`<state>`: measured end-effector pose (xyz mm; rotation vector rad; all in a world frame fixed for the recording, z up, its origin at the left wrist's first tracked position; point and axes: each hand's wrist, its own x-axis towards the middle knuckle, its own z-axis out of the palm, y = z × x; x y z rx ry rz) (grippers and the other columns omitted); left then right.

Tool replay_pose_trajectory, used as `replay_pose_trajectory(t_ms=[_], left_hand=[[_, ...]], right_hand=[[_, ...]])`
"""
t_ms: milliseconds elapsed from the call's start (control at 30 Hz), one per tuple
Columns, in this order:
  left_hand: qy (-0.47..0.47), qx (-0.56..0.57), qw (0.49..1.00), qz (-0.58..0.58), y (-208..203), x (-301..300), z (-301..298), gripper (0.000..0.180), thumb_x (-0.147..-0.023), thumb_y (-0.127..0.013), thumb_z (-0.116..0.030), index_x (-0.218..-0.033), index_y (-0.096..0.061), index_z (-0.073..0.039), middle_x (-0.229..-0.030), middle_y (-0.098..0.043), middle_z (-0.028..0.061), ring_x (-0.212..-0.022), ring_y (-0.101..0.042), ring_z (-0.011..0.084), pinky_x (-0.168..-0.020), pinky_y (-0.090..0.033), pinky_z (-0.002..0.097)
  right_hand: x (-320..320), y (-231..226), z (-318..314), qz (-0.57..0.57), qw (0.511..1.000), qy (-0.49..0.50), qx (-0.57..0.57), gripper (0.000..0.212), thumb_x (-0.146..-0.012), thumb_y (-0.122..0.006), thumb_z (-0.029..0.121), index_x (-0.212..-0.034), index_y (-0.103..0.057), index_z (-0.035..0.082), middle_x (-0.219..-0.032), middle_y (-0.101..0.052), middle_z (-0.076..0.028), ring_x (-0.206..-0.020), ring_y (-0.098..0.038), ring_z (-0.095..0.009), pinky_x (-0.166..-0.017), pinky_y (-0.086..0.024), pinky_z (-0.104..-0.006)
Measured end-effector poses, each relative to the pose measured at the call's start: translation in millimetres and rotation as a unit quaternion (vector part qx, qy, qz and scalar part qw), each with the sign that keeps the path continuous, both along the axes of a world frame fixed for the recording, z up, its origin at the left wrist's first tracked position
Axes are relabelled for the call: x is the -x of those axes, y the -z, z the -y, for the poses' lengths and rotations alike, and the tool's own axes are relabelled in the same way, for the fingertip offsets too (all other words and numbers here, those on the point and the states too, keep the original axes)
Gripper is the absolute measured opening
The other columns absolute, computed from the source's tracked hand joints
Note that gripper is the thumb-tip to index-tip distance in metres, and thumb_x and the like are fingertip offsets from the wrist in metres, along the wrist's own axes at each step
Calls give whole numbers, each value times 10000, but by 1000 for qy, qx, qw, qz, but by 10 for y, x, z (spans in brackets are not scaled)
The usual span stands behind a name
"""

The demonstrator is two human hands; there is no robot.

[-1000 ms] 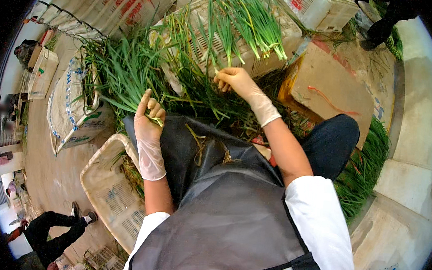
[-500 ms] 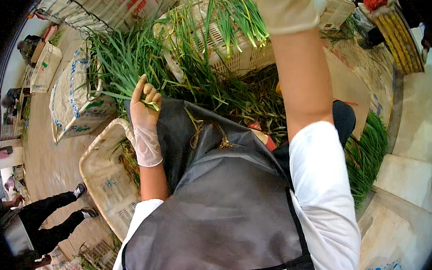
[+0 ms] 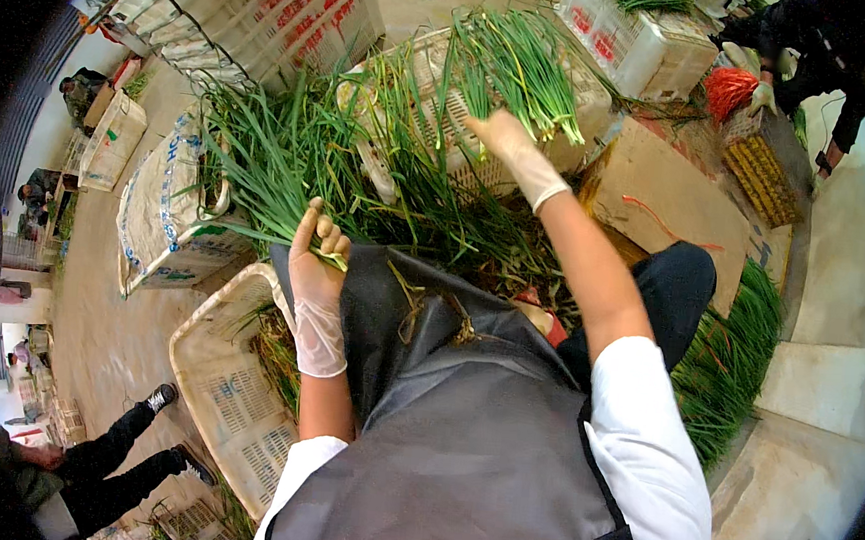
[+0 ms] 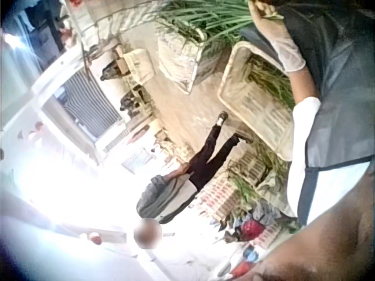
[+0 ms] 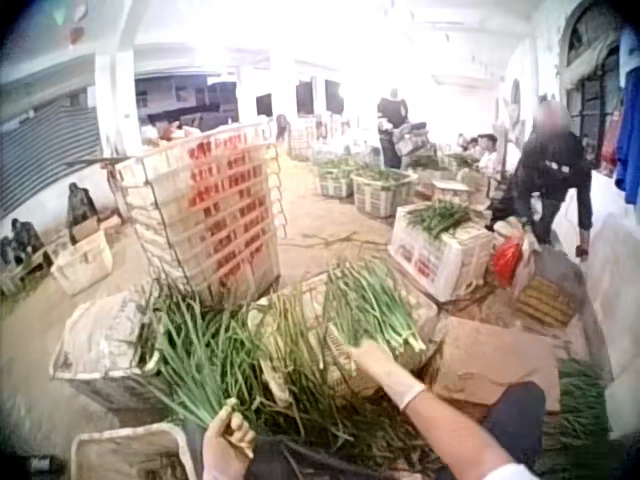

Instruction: The person processes bunches of green onions by bundling them together, wrapping bands around them, sorting out roots, and putting them into baskets.

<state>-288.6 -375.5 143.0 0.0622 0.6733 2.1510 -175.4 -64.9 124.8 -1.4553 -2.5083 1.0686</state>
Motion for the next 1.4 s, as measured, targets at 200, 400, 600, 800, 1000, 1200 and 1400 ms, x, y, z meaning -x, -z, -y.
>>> replay_pose_trajectory(t_ms=[200,400,600,800,1000,1200,1400], left_hand=[[1,38,999,1,39,-38,-210,219,-933,-520,-140,-1111,-532,-13,-675,-478,-12,-523,-374,83,-516,-308,228],[-2,54,998,26,253,-26,-226,225,-895,-589,-167,-1078,-572,-37,-679,-489,-27,-534,-391,67,-513,-304,219],[18,68,996,45,269,-102,-357,202,-893,-588,-187,-1041,-585,-50,-664,-509,-25,-534,-421,76,-515,-358,218],[19,90,996,19,119,-126,-355,199,-888,-587,-184,-1029,-612,-46,-651,-535,-34,-531,-444,57,-484,-359,189],[13,86,996,7,199,-232,-712,144,-819,-671,-189,-874,-595,-81,-634,-542,-8,-515,-489,101,-482,-405,242],[33,92,994,39,214,-58,-899,117,-854,-658,-129,-908,-593,-48,-724,-576,24,-549,-507,104,-486,-424,236],[20,194,980,-44,468,-355,-1367,108,-846,-672,-120,-908,-623,-46,-808,-624,37,-579,-516,101,-477,-414,220]], right_hand=[[-32,764,-237,-57,992,90,61,391,-855,-590,325,-978,-626,-45,-852,-656,-152,-755,-635,-238,-738,-489,-380],[277,444,51,125,991,23,-30,658,-867,-462,576,-1001,-643,-41,-945,-668,-197,-825,-641,-319,-766,-463,-434],[204,845,-326,0,1000,-7,2,428,-871,-540,357,-1105,-615,7,-910,-676,-156,-786,-647,-272,-730,-511,-411],[-27,496,-523,-175,959,32,221,324,-902,-554,285,-1078,-620,20,-771,-614,-24,-549,-454,-81,-475,-320,-215],[-322,39,-147,-312,927,138,156,345,-897,-541,276,-1160,-618,66,-1027,-646,-71,-884,-583,-137,-804,-446,-308],[-170,-214,864,-347,907,6,240,264,-895,-575,272,-980,-662,37,-722,-645,-26,-591,-545,-68,-559,-391,-201],[-452,298,1019,-338,911,-33,235,256,-876,-600,236,-935,-642,-10,-713,-633,-41,-614,-557,-94,-588,-433,-238]])
